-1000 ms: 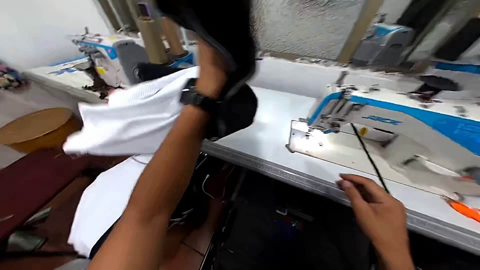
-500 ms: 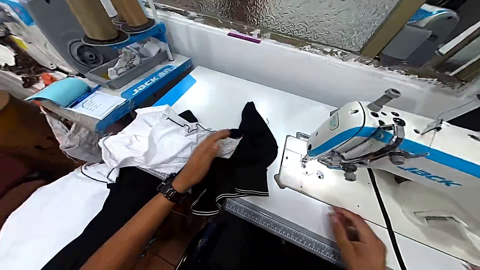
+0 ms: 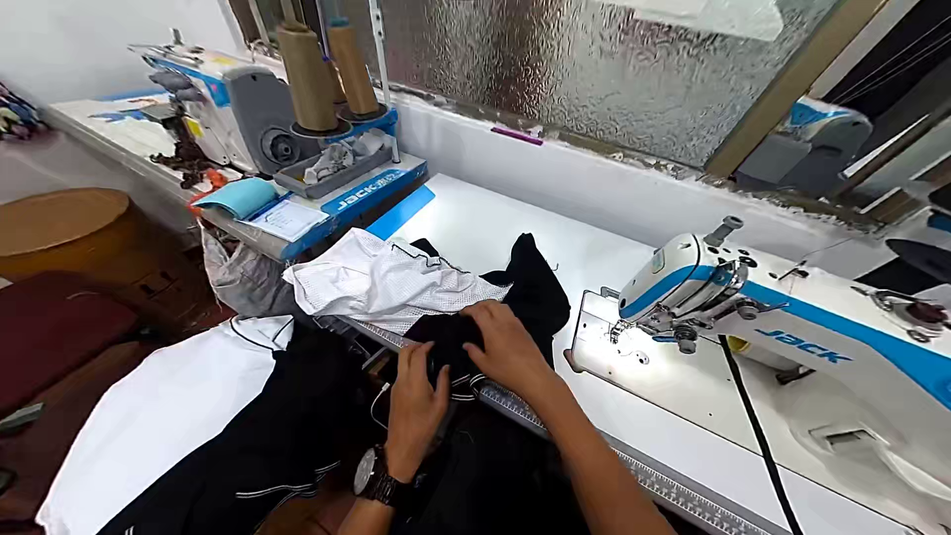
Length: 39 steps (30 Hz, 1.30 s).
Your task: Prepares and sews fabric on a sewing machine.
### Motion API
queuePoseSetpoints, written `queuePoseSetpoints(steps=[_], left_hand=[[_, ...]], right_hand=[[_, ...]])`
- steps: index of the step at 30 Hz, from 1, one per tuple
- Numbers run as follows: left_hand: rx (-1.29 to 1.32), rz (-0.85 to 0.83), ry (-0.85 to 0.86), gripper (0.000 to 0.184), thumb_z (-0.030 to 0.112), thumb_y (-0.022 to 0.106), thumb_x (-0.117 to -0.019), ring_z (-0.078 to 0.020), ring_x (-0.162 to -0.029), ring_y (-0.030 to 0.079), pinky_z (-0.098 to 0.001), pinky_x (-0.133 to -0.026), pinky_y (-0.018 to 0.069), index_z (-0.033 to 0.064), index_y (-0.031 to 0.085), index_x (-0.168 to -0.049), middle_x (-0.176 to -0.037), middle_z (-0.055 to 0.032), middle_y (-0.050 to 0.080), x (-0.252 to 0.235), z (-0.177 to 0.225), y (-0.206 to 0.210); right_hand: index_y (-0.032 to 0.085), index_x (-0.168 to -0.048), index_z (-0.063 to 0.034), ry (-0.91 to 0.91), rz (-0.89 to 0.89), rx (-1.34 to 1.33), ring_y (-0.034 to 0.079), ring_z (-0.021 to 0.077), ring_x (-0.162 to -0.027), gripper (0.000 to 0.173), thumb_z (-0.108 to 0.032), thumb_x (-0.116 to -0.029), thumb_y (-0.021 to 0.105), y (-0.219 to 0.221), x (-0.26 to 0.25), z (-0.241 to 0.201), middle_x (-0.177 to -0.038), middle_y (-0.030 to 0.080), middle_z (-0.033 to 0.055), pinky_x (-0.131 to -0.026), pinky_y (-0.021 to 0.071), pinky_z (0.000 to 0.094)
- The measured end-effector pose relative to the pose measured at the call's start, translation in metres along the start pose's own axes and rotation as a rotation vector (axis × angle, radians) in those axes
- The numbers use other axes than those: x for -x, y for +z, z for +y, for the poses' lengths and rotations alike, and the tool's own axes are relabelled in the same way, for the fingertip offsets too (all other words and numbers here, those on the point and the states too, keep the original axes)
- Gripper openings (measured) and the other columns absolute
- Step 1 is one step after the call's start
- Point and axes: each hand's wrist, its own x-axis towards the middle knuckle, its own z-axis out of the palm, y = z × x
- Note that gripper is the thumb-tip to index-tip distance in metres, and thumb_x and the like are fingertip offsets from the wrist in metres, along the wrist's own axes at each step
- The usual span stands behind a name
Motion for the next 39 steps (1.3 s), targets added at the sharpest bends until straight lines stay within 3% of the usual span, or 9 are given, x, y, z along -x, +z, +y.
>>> queuePoseSetpoints(steps=[6, 9, 13, 17, 25, 29, 32, 34, 39], left_hand=[[0.907, -0.034, -0.393, 0.032, 0.003, 0.061, -0.0969, -0.0190, -0.086, 0.069, -0.0342, -0.074, 0.0591, 0.0010, 0.055, -0.129, -0.107, -0.0115, 0.069, -0.019, 0.023, -0.027], [0.476, -0.135, -0.177, 0.071, 0.012, 0.077, -0.0796, -0.0270, -0.121, 0.060, -0.0443, -0.093, 0.0564, 0.0043, 0.049, -0.144, -0.141, -0.0159, 0.054, -0.005, 0.023, -0.021], [0.063, -0.005, 0.001, 0.082, 0.008, 0.077, -0.0743, -0.0446, -0.125, 0.055, -0.0572, -0.100, 0.0518, -0.0028, 0.044, -0.150, -0.141, -0.0309, 0.049, 0.026, 0.000, 0.008], [0.467, 0.065, -0.155, 0.025, 0.004, 0.059, -0.0939, -0.0154, -0.096, 0.071, -0.0335, -0.087, 0.0593, -0.0034, 0.070, -0.116, -0.105, -0.0122, 0.073, 0.017, -0.020, 0.007], [0.583, 0.165, -0.127, 0.018, 0.012, 0.054, -0.0979, -0.0086, -0.096, 0.068, -0.0301, -0.081, 0.0572, 0.0082, 0.070, -0.093, -0.106, -0.0005, 0.073, -0.055, 0.031, -0.045], [0.422, 0.087, -0.121, 0.046, 0.012, 0.074, -0.0856, -0.0188, -0.108, 0.067, -0.0419, -0.093, 0.0575, 0.0016, 0.058, -0.127, -0.119, -0.0117, 0.068, -0.036, 0.018, -0.027], [0.796, 0.151, -0.371, 0.027, -0.004, 0.054, -0.0958, -0.0142, -0.100, 0.070, -0.0329, -0.090, 0.0592, -0.0059, 0.065, -0.120, -0.109, -0.0109, 0.072, -0.008, -0.006, -0.008], [1.185, 0.168, -0.540, 0.031, 0.017, 0.038, -0.1092, -0.0172, -0.101, 0.069, -0.0409, -0.088, 0.0603, -0.0001, 0.055, -0.129, -0.111, -0.0104, 0.070, -0.019, -0.014, -0.022], [0.368, 0.238, 0.141, 0.039, 0.016, 0.050, -0.1029, -0.0144, -0.109, 0.061, -0.0321, -0.096, 0.0512, -0.0096, 0.051, -0.133, -0.123, -0.0164, 0.062, -0.192, 0.007, -0.117]], right_hand=[[0.066, -0.126, -0.0077, -0.054, -0.086, 0.174, 0.067, 0.0379, -0.103, 0.036, -0.007, -0.0906, 0.068, 0.006, -0.018, -0.010, -0.116, 0.067, 0.0174, -0.077, 0.0586, 0.0549], [0.067, -0.120, -0.0071, -0.039, -0.014, 0.127, 0.071, 0.0337, -0.092, 0.025, -0.002, -0.0968, 0.059, -0.011, -0.021, -0.015, -0.107, 0.070, 0.0158, -0.075, 0.0592, 0.0533], [0.064, -0.127, -0.0116, 0.071, -0.176, 0.111, 0.065, 0.0353, -0.109, 0.041, -0.015, -0.0879, 0.076, -0.020, -0.012, -0.020, -0.117, 0.066, 0.0149, -0.086, 0.0567, 0.0567], [0.059, -0.131, -0.0103, 0.170, -0.251, 0.093, 0.064, 0.0362, -0.110, 0.050, -0.019, -0.0854, 0.078, -0.009, -0.003, -0.017, -0.122, 0.062, 0.0158, -0.084, 0.0568, 0.0559], [0.064, -0.108, -0.0006, -0.074, 0.346, 0.064, 0.071, 0.0286, -0.072, 0.025, -0.002, -0.0842, 0.068, 0.026, -0.014, -0.049, -0.093, 0.068, 0.0138, -0.057, 0.0595, 0.0455], [0.056, -0.115, -0.0031, 0.137, 0.243, -0.263, 0.066, 0.0243, -0.064, 0.020, -0.005, -0.0959, 0.059, -0.015, -0.024, -0.051, -0.080, 0.067, 0.0111, -0.058, 0.0560, 0.0445], [0.060, -0.112, -0.0034, 0.128, 0.193, -0.257, 0.067, 0.0240, -0.067, 0.014, -0.008, -0.0985, 0.062, -0.041, -0.022, -0.055, -0.082, 0.068, 0.0115, -0.060, 0.0574, 0.0443], [0.065, -0.111, -0.0043, 0.087, 0.156, -0.027, 0.071, 0.0294, -0.074, 0.014, -0.013, -0.0991, 0.062, -0.045, -0.022, -0.074, -0.084, 0.070, 0.0131, -0.064, 0.0592, 0.0498], [0.072, -0.115, -0.0108, -0.106, 0.393, -0.013, 0.069, 0.0276, -0.071, 0.020, -0.008, -0.0974, 0.063, -0.043, -0.067, -0.117, -0.091, 0.070, 0.0129, -0.056, 0.0578, 0.0438]])
